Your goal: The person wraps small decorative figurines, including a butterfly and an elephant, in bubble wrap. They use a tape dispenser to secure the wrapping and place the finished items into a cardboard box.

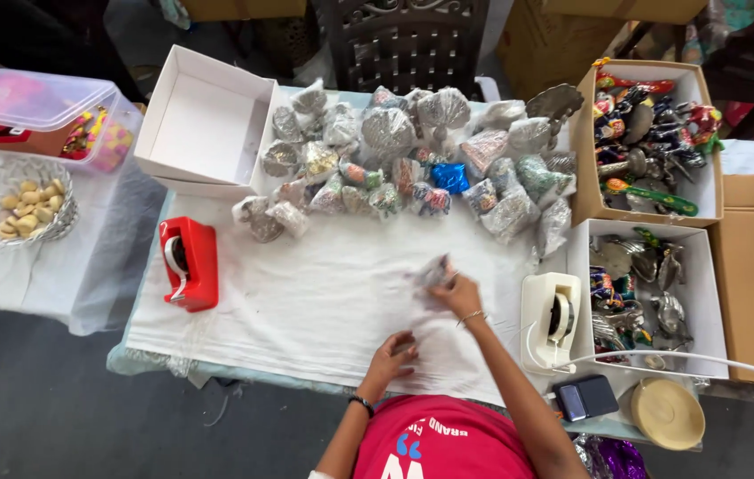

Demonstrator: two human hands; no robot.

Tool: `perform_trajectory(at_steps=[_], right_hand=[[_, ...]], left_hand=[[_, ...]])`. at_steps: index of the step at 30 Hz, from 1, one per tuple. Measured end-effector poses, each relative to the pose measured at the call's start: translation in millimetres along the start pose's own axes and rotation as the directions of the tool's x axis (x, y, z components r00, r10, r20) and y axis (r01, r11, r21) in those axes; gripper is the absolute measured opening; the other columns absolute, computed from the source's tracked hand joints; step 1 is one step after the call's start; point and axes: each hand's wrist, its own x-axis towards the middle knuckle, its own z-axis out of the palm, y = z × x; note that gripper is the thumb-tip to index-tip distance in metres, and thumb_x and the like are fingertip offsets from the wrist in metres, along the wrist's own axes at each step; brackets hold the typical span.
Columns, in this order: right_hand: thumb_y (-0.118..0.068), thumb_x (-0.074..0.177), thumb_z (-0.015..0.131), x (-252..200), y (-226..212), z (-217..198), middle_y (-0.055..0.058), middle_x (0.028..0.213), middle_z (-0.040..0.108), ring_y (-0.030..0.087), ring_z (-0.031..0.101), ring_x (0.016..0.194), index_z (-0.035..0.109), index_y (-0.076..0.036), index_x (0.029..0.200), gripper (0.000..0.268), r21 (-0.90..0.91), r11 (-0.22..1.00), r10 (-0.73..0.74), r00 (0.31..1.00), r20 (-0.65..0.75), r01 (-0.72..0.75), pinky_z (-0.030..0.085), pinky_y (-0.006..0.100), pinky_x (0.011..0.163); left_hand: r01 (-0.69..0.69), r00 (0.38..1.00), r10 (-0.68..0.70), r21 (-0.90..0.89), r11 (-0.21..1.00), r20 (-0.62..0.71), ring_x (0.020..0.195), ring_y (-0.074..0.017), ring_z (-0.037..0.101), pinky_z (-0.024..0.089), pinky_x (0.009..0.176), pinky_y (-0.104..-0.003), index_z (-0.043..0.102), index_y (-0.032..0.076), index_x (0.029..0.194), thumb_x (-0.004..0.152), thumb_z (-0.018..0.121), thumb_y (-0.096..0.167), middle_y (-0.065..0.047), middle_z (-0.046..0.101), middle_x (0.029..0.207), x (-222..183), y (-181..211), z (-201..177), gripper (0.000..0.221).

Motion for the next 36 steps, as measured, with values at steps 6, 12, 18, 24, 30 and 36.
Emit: perform_trajectory(at_steps=[6, 12, 18, 24, 30, 36], right_hand=[[-0.051, 0.057, 0.096, 91, -21, -139, 0.018, 0.092, 0.075, 0.033, 0.073, 0.082, 0.077, -0.002, 0.092, 0.063, -0.484, 0.875, 0.012, 1.0, 0.016, -0.003, 0.057, 0.042, 0.078], [-0.03, 0.053, 0.094, 127, -13, -181, 0.014, 0.099, 0.077, 0.033, 0.073, 0.095, 0.077, -0.01, 0.106, 0.059, -0.563, 0.827, 0.102, 0.986, 0.132, -0.01, 0.058, 0.043, 0.088], [-0.014, 0.069, 0.082, 103, 1, -177, 0.012, 0.117, 0.071, 0.035, 0.068, 0.105, 0.075, -0.017, 0.118, 0.05, -0.534, 0.836, -0.348, 0.877, -0.332, 0.129, 0.052, 0.045, 0.094], [-0.024, 0.084, 0.079, -71, 26, -107, 0.02, 0.143, 0.057, 0.039, 0.053, 0.132, 0.058, -0.008, 0.14, 0.061, -0.149, 0.951, -0.266, 0.963, 0.052, 0.271, 0.039, 0.047, 0.111], [-0.019, 0.077, 0.085, -248, 32, -192, 0.008, 0.111, 0.08, 0.021, 0.076, 0.101, 0.074, -0.007, 0.117, 0.042, 0.167, 0.971, 0.058, 0.842, 0.536, -0.173, 0.059, 0.031, 0.091], [-0.031, 0.089, 0.072, -192, 33, -314, 0.016, 0.106, 0.077, 0.031, 0.074, 0.096, 0.078, -0.007, 0.111, 0.033, -0.212, 0.974, 0.011, 0.957, -0.289, -0.075, 0.055, 0.038, 0.084]], left_hand=[[-0.017, 0.988, 0.029, -0.077, 0.997, 0.149, 0.107, -0.022, 0.072, 0.063, 0.086, -0.038, 0.057, 0.009, 0.142, 0.104, 0.058, 0.028, -0.008, 0.068, 0.129, 15, -16, -31, 0.042], [0.153, 0.974, -0.101, -0.263, 0.953, 0.202, 0.105, -0.0247, 0.072, 0.062, 0.084, -0.04, 0.049, 0.014, 0.145, 0.102, 0.055, 0.031, -0.012, 0.068, 0.126, 5, 18, -27, 0.047], [0.157, 0.969, -0.097, -0.264, 0.952, 0.226, 0.11, -0.0262, 0.069, 0.06, 0.089, -0.042, 0.043, 0.015, 0.149, 0.1, 0.056, 0.029, -0.014, 0.064, 0.134, 9, 13, -32, 0.053], [0.182, 0.968, -0.127, -0.265, 0.947, 0.215, 0.114, -0.0271, 0.065, 0.057, 0.091, -0.045, 0.041, 0.019, 0.151, 0.097, 0.055, 0.032, -0.012, 0.06, 0.136, 12, 8, -39, 0.057], [0.224, 0.956, -0.177, -0.195, 0.955, 0.235, 0.117, -0.0279, 0.063, 0.055, 0.095, -0.047, 0.038, 0.018, 0.154, 0.099, 0.051, 0.037, -0.013, 0.057, 0.142, 23, 7, -47, 0.059], [0.254, 0.952, -0.204, -0.22, 0.942, 0.229, 0.123, -0.027, 0.059, 0.053, 0.099, -0.046, 0.035, 0.021, 0.155, 0.1, 0.048, 0.04, -0.009, 0.053, 0.145, 11, 25, -37, 0.06]])
